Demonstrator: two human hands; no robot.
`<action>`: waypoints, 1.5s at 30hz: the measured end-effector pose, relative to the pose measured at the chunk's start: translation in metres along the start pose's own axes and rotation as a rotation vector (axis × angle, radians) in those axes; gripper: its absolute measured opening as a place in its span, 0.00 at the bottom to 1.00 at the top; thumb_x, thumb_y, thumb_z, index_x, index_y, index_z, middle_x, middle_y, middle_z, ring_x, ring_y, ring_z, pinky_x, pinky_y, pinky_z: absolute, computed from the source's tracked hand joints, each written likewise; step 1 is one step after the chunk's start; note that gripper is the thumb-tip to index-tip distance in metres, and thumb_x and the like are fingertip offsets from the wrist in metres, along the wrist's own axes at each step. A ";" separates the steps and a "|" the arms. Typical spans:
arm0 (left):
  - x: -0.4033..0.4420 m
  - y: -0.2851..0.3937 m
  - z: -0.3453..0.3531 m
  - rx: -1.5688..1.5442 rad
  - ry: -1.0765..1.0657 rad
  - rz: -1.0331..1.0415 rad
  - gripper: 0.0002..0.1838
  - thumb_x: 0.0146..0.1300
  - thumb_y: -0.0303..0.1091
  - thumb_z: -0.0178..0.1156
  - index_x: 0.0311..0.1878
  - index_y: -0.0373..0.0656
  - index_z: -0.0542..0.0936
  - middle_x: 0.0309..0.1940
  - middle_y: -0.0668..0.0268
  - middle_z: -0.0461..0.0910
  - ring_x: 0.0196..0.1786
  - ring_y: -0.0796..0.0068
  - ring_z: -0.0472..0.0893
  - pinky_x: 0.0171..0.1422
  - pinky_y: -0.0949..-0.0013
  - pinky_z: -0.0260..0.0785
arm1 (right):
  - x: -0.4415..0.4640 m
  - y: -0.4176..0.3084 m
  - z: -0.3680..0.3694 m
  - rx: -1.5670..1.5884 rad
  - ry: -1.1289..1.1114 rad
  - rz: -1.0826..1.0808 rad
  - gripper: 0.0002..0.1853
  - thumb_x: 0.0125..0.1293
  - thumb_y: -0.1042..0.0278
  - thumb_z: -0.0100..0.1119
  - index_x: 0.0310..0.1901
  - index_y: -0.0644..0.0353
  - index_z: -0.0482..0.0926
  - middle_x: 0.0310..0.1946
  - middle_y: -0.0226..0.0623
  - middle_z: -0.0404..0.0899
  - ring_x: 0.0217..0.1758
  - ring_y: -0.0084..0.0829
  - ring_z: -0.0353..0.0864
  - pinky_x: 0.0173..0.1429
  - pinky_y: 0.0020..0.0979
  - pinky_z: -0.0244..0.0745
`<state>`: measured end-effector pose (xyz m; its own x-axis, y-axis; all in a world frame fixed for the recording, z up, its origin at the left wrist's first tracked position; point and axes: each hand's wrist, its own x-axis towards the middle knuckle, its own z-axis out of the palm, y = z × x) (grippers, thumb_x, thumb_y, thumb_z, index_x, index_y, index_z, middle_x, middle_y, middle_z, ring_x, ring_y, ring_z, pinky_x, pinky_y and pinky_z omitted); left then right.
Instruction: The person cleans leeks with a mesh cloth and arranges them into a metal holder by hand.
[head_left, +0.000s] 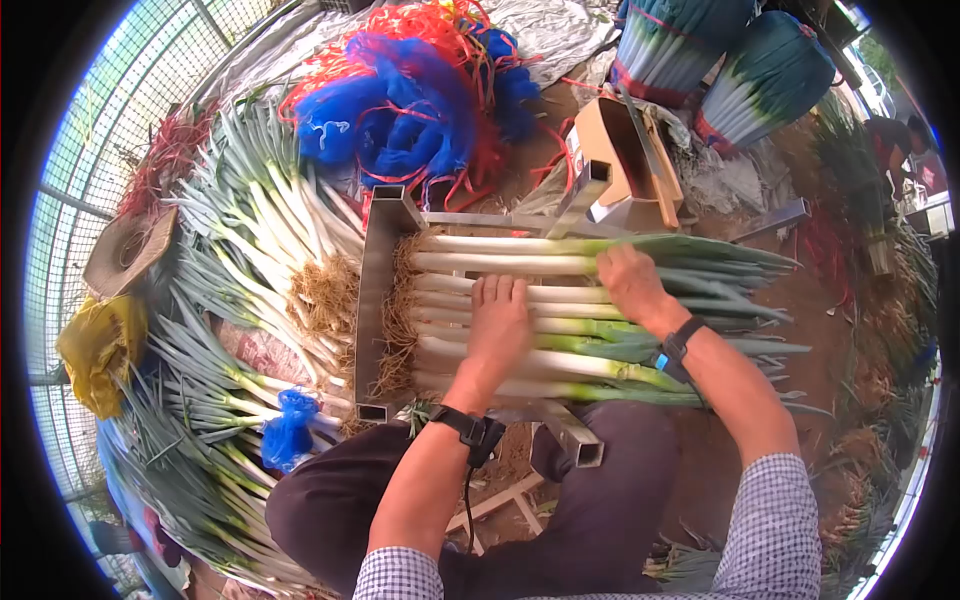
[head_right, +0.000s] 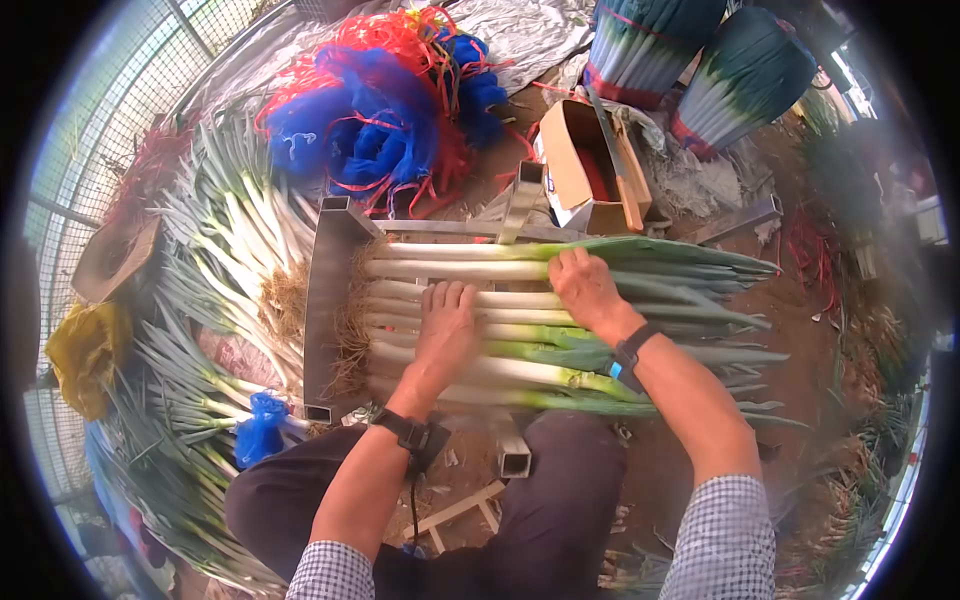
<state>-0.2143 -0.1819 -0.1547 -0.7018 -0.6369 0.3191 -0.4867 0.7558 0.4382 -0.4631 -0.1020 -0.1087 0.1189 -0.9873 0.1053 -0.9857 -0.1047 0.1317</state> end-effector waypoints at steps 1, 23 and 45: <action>0.001 0.003 -0.005 -0.010 -0.019 -0.008 0.17 0.60 0.30 0.61 0.52 0.36 0.76 0.52 0.51 0.75 0.64 0.49 0.71 0.78 0.45 0.55 | 0.001 0.000 0.003 -0.014 0.019 0.007 0.05 0.53 0.74 0.61 0.33 0.60 0.79 0.34 0.42 0.78 0.43 0.41 0.80 0.44 0.38 0.81; 0.000 -0.024 -0.015 -0.110 -0.120 0.054 0.20 0.63 0.32 0.58 0.59 0.40 0.77 0.51 0.56 0.77 0.60 0.51 0.72 0.72 0.46 0.56 | 0.004 0.010 -0.031 0.308 0.008 0.243 0.11 0.63 0.63 0.70 0.36 0.64 0.85 0.35 0.47 0.83 0.44 0.49 0.84 0.49 0.46 0.78; 0.004 -0.026 -0.009 -0.040 -0.229 -0.024 0.16 0.64 0.38 0.62 0.52 0.43 0.80 0.48 0.56 0.82 0.60 0.54 0.75 0.78 0.47 0.53 | -0.013 -0.030 -0.025 0.376 -0.038 0.124 0.06 0.63 0.67 0.63 0.32 0.58 0.80 0.34 0.42 0.81 0.44 0.46 0.82 0.51 0.48 0.77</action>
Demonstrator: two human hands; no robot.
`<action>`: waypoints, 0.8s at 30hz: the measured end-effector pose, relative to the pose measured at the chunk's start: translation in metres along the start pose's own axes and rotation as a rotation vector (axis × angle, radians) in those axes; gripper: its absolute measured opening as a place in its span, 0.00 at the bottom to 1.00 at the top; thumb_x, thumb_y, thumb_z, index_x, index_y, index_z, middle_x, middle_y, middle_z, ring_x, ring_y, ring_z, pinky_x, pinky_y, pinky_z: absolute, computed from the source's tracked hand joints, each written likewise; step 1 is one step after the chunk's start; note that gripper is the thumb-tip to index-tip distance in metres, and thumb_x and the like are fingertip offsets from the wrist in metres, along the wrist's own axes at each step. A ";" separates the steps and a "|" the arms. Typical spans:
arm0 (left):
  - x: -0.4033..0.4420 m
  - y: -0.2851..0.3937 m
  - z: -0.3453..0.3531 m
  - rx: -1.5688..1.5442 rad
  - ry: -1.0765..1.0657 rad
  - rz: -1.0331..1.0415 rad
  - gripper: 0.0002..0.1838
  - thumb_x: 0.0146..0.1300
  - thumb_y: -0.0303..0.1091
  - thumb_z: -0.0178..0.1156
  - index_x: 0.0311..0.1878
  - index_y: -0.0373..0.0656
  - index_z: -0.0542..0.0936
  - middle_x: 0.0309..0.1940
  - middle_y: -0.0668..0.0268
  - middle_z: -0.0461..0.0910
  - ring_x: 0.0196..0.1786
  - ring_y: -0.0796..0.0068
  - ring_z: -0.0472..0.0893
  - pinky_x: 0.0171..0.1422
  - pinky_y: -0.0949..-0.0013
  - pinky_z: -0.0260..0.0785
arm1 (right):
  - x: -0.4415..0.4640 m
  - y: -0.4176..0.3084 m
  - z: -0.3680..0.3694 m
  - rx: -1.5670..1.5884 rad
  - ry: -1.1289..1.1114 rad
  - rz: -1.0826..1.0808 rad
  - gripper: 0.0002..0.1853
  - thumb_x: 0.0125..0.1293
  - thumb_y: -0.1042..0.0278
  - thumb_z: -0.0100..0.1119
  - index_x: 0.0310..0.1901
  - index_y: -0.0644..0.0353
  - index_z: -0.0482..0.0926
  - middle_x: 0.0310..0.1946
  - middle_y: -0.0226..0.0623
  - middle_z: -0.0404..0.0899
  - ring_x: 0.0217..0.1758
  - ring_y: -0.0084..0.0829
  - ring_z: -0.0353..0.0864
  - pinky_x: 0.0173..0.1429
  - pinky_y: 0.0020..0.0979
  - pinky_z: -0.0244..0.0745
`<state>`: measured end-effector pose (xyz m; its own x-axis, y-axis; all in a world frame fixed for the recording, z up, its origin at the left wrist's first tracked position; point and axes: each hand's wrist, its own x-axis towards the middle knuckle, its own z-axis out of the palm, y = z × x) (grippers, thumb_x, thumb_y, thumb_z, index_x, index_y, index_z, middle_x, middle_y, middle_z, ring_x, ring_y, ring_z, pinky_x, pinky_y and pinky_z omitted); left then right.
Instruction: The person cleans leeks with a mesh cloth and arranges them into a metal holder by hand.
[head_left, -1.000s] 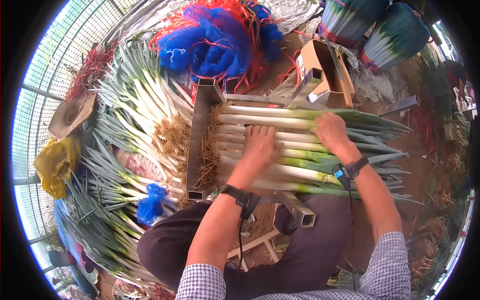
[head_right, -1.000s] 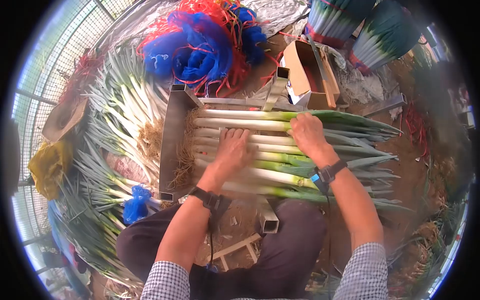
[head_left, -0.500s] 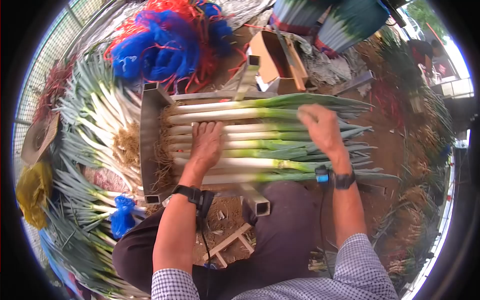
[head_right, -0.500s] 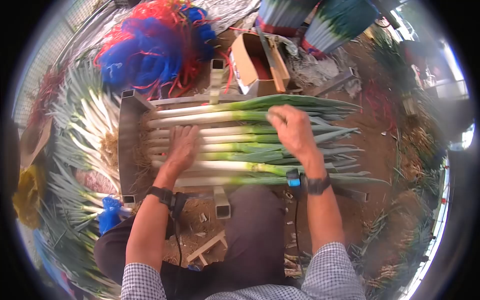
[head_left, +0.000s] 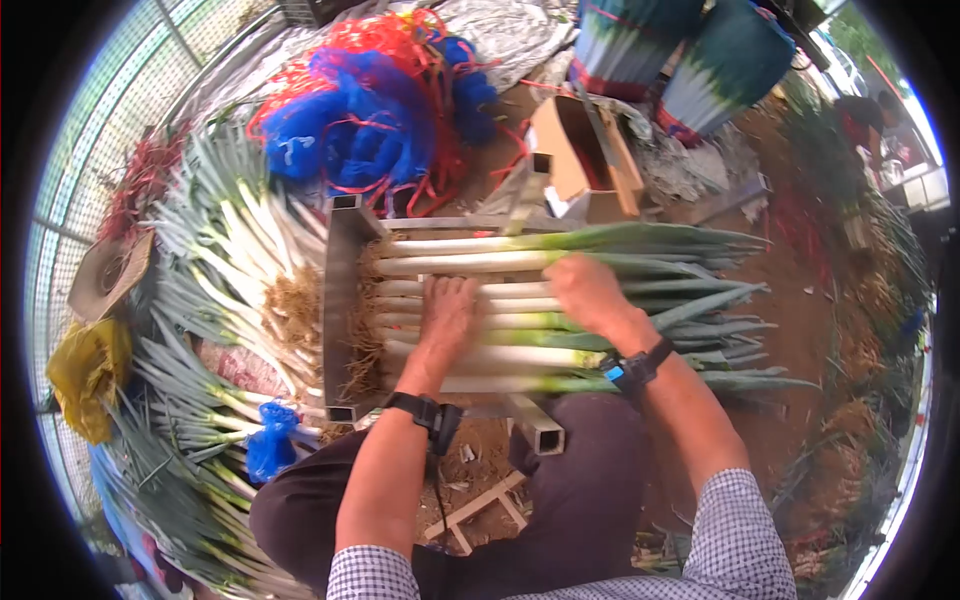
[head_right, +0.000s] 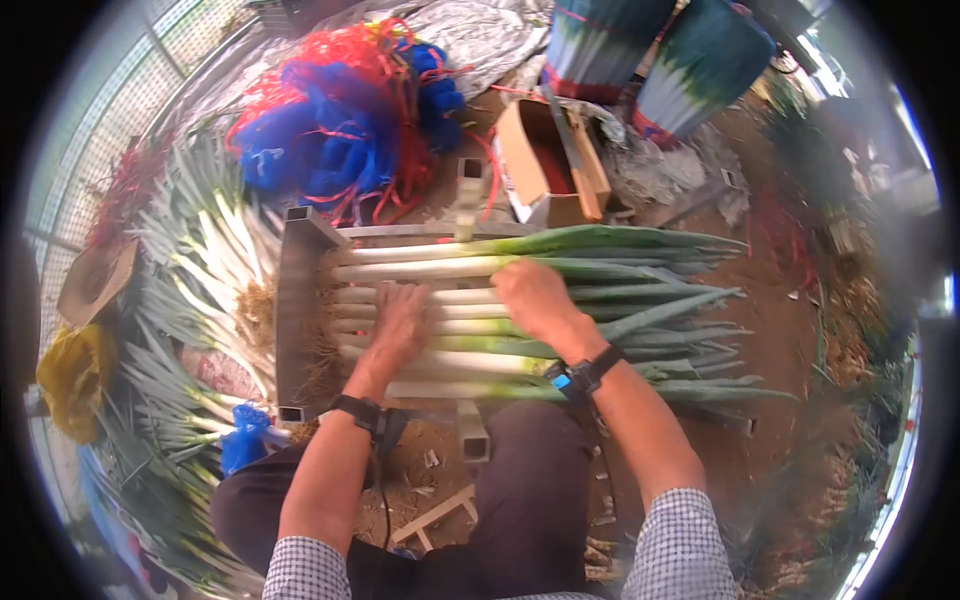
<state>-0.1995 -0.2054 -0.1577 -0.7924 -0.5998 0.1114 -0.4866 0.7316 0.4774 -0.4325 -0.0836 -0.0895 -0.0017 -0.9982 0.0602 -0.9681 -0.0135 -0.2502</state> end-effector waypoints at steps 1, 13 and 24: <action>0.000 -0.004 0.001 -0.039 0.005 0.003 0.18 0.65 0.38 0.61 0.55 0.42 0.78 0.49 0.55 0.80 0.61 0.51 0.74 0.77 0.42 0.52 | 0.009 -0.004 -0.009 -0.052 0.081 0.032 0.06 0.62 0.66 0.65 0.32 0.58 0.80 0.34 0.41 0.81 0.45 0.45 0.81 0.51 0.46 0.77; -0.007 0.005 0.001 -0.033 0.095 -0.030 0.23 0.63 0.37 0.66 0.59 0.39 0.76 0.55 0.53 0.79 0.63 0.50 0.72 0.76 0.44 0.54 | 0.017 0.024 0.021 -0.411 0.009 -0.046 0.05 0.55 0.70 0.64 0.33 0.59 0.81 0.34 0.40 0.79 0.44 0.41 0.79 0.43 0.41 0.78; 0.016 -0.011 0.030 -0.222 0.051 -0.168 0.22 0.54 0.30 0.61 0.54 0.40 0.78 0.43 0.45 0.81 0.50 0.37 0.76 0.57 0.40 0.66 | 0.035 0.046 0.038 -0.414 -0.127 0.086 0.06 0.56 0.69 0.63 0.25 0.57 0.87 0.26 0.46 0.85 0.32 0.46 0.88 0.33 0.48 0.82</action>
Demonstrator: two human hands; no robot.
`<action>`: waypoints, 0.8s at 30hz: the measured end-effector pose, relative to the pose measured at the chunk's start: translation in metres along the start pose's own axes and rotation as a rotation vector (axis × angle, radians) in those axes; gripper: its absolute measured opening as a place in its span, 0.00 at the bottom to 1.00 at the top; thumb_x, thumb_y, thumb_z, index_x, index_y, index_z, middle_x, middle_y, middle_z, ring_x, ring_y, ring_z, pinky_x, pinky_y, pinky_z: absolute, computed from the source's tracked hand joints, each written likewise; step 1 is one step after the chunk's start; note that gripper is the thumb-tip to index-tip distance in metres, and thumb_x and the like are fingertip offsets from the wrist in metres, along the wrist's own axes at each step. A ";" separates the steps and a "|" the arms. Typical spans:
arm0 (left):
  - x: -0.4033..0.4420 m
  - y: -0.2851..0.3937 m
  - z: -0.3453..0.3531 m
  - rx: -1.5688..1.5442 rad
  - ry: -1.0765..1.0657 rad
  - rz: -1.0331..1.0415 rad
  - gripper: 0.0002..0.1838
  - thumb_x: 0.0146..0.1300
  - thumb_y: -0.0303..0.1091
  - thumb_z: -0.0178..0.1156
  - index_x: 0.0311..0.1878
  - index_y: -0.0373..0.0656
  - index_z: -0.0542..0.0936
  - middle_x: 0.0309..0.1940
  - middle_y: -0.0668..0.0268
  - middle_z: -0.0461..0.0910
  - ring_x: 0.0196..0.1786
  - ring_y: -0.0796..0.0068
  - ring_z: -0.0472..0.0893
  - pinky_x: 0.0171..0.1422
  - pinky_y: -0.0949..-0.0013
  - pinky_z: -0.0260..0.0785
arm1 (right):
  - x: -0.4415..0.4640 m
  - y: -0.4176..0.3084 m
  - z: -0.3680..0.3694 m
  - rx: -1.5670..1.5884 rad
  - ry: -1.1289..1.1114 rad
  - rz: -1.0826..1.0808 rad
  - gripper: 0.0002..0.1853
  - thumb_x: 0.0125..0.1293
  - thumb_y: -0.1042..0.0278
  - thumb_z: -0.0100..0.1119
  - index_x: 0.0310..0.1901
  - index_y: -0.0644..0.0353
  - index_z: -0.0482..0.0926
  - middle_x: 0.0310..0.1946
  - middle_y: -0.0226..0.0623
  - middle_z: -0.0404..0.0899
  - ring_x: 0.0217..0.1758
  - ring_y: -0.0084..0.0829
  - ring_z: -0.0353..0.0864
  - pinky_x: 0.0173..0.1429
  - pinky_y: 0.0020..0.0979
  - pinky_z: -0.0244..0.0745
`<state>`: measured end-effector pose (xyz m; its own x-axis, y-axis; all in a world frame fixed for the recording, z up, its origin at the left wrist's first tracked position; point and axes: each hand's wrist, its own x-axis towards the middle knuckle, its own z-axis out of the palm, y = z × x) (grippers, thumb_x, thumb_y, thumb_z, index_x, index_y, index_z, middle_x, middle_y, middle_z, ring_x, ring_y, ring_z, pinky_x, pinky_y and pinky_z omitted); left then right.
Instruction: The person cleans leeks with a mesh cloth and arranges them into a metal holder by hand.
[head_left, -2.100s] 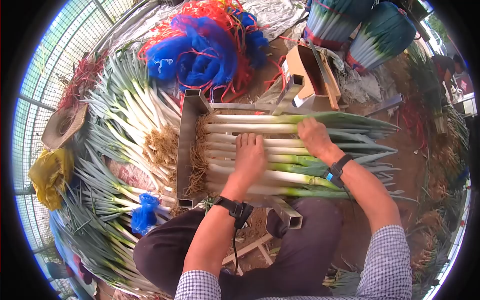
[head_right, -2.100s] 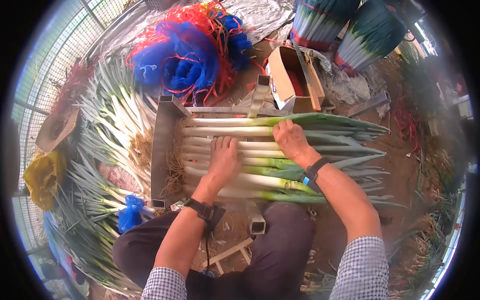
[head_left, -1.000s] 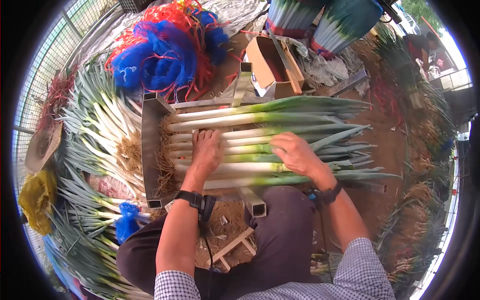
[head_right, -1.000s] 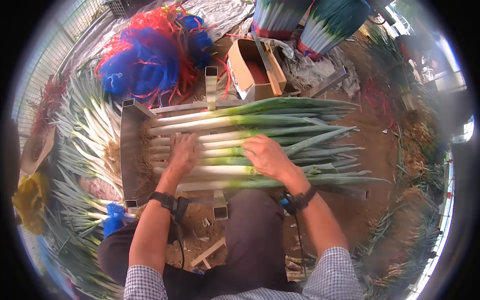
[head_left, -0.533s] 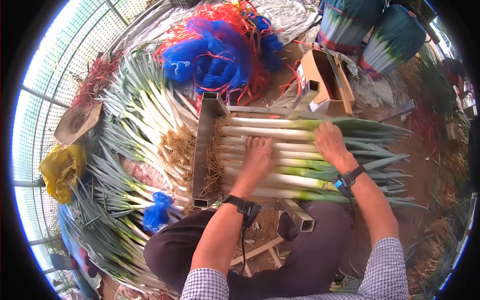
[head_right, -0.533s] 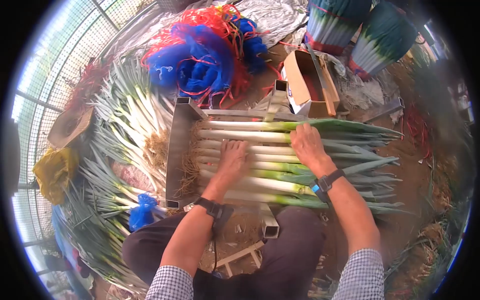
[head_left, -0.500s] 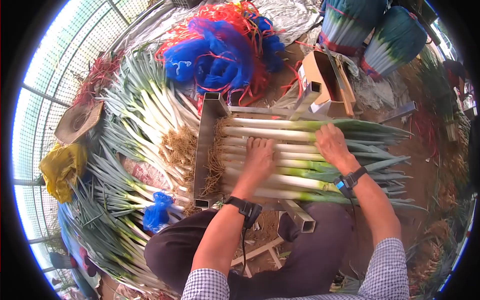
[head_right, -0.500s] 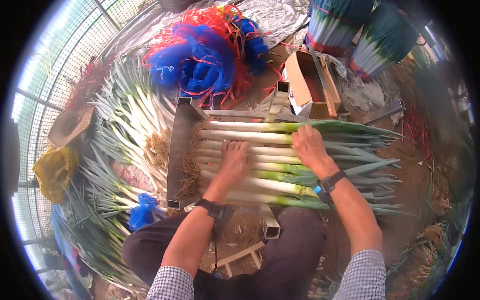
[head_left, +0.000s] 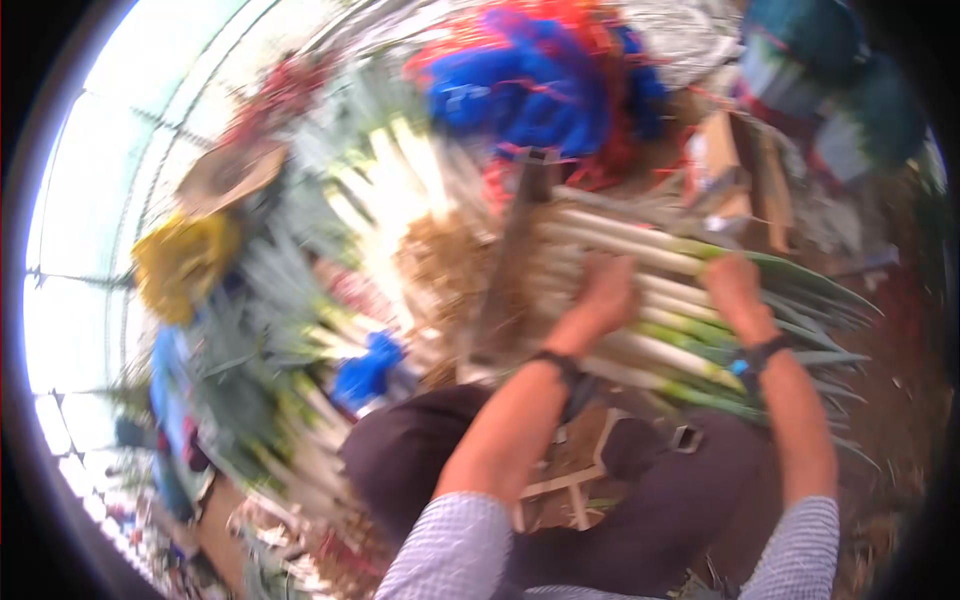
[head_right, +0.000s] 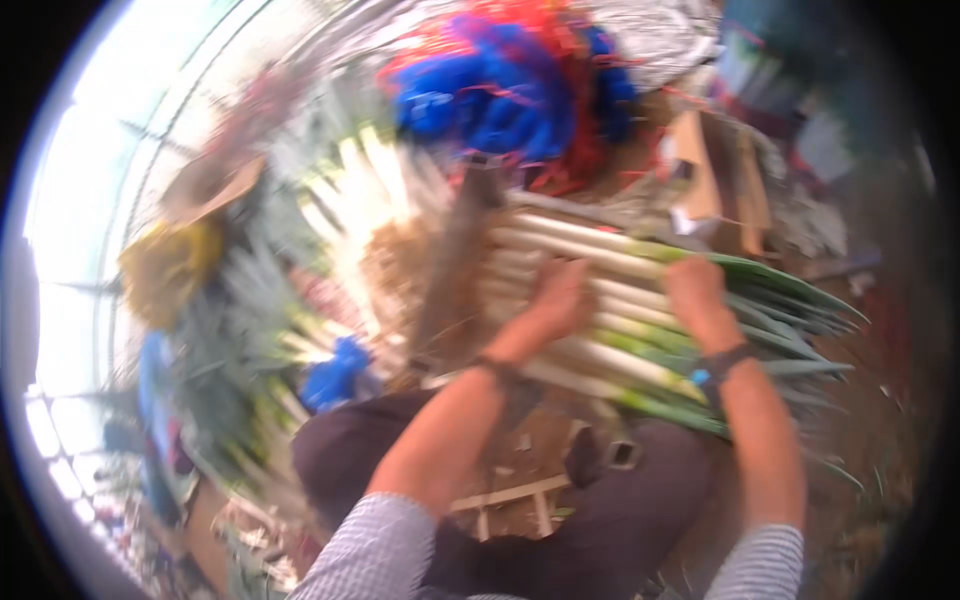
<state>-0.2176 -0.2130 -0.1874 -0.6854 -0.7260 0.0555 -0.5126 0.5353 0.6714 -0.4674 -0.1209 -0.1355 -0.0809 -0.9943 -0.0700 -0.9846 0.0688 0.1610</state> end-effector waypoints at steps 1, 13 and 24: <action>0.007 0.011 -0.014 0.067 -0.182 -0.098 0.21 0.54 0.31 0.61 0.52 0.40 0.78 0.45 0.46 0.81 0.54 0.39 0.75 0.60 0.39 0.65 | -0.001 0.000 -0.006 0.019 -0.003 -0.003 0.07 0.57 0.69 0.62 0.26 0.57 0.87 0.27 0.47 0.85 0.34 0.48 0.88 0.36 0.47 0.82; -0.123 0.089 -0.346 0.136 -0.208 -0.007 0.22 0.75 0.37 0.57 0.68 0.39 0.75 0.52 0.57 0.87 0.49 0.63 0.86 0.56 0.61 0.79 | -0.011 -0.004 -0.154 0.794 -0.109 -0.044 0.17 0.60 0.62 0.63 0.36 0.73 0.84 0.25 0.45 0.82 0.33 0.30 0.83 0.40 0.39 0.76; -0.536 -0.048 -0.410 -0.230 0.790 -1.239 0.10 0.73 0.35 0.59 0.37 0.38 0.80 0.33 0.61 0.83 0.36 0.72 0.84 0.43 0.61 0.82 | -0.078 -0.107 -0.315 1.335 0.074 -0.130 0.23 0.74 0.58 0.67 0.61 0.67 0.80 0.48 0.34 0.84 0.50 0.25 0.82 0.58 0.29 0.76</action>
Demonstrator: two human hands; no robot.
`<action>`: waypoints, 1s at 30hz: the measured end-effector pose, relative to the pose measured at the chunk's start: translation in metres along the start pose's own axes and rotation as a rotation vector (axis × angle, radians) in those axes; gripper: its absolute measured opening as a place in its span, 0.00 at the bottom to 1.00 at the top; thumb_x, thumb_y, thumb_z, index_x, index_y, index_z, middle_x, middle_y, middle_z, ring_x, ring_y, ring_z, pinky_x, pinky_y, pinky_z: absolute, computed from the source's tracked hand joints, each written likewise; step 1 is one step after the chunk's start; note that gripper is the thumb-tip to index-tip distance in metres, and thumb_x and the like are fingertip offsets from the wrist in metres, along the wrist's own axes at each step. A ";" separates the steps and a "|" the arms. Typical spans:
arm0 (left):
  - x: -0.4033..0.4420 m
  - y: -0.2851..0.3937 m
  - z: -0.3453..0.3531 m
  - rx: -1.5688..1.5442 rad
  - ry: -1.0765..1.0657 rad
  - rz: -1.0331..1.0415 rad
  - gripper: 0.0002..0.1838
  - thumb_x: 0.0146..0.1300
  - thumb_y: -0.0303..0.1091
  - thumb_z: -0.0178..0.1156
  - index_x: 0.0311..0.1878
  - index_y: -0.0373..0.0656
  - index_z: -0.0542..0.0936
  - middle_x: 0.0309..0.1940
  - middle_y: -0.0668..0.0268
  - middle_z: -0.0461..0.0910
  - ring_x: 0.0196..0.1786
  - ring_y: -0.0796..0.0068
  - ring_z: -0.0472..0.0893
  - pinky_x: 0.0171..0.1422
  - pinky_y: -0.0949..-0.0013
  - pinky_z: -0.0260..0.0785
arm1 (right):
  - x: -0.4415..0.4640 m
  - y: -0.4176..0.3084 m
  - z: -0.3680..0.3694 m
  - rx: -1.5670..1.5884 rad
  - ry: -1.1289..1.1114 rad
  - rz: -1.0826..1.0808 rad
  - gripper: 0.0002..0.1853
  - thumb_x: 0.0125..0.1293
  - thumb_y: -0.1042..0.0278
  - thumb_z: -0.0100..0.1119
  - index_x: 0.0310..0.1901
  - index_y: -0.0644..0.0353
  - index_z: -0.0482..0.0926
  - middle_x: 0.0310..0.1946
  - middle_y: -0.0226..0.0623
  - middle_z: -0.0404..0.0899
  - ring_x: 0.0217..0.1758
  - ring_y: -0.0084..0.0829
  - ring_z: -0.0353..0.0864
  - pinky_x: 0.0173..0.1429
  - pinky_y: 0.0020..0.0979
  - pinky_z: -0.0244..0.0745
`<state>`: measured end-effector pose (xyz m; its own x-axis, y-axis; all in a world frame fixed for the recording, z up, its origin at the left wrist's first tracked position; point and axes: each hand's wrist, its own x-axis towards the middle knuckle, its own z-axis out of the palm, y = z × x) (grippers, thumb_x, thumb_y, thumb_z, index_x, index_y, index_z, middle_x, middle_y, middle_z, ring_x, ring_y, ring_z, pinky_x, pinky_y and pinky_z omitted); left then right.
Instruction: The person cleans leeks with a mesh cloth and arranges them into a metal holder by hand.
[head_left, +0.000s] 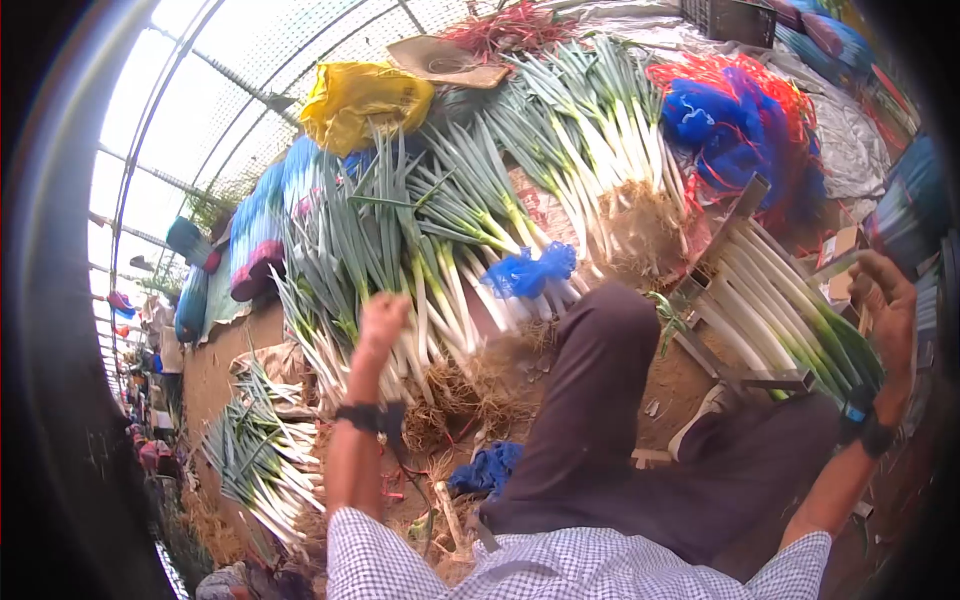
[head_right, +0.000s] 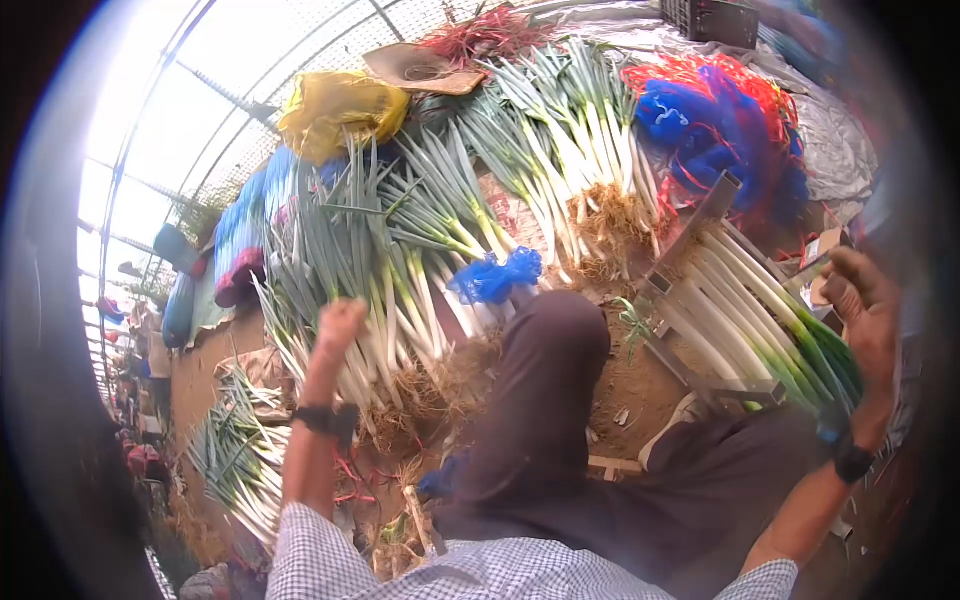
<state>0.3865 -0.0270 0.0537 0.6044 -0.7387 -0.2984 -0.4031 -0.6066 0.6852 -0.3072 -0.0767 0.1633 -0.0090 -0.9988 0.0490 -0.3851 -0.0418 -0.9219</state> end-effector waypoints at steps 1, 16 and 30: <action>0.003 -0.049 0.013 0.030 -0.094 -0.058 0.12 0.74 0.35 0.58 0.37 0.37 0.80 0.34 0.60 0.83 0.36 0.73 0.84 0.43 0.60 0.84 | 0.005 0.001 0.013 -0.024 -0.053 -0.047 0.22 0.73 0.60 0.68 0.60 0.68 0.81 0.47 0.32 0.84 0.49 0.24 0.81 0.58 0.28 0.76; 0.082 -0.081 0.238 -0.295 -0.215 -0.287 0.62 0.60 0.47 0.76 0.81 0.33 0.42 0.76 0.38 0.56 0.66 0.47 0.77 0.48 0.53 0.88 | 0.030 0.027 0.170 -0.489 -0.238 -0.153 0.15 0.60 0.79 0.68 0.49 0.68 0.82 0.42 0.55 0.85 0.46 0.56 0.85 0.51 0.41 0.79; 0.104 0.065 0.283 -0.687 -0.684 0.132 0.16 0.73 0.26 0.59 0.61 0.40 0.82 0.45 0.62 0.88 0.39 0.73 0.88 0.39 0.69 0.84 | 0.033 0.028 0.163 -0.565 -0.256 -0.273 0.17 0.56 0.75 0.75 0.47 0.65 0.82 0.42 0.47 0.86 0.45 0.50 0.86 0.48 0.43 0.82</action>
<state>0.2285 -0.2261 -0.1212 -0.0335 -0.9308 -0.3640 0.1803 -0.3638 0.9139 -0.1682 -0.1150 0.0764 0.3490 -0.9323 0.0952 -0.7666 -0.3425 -0.5432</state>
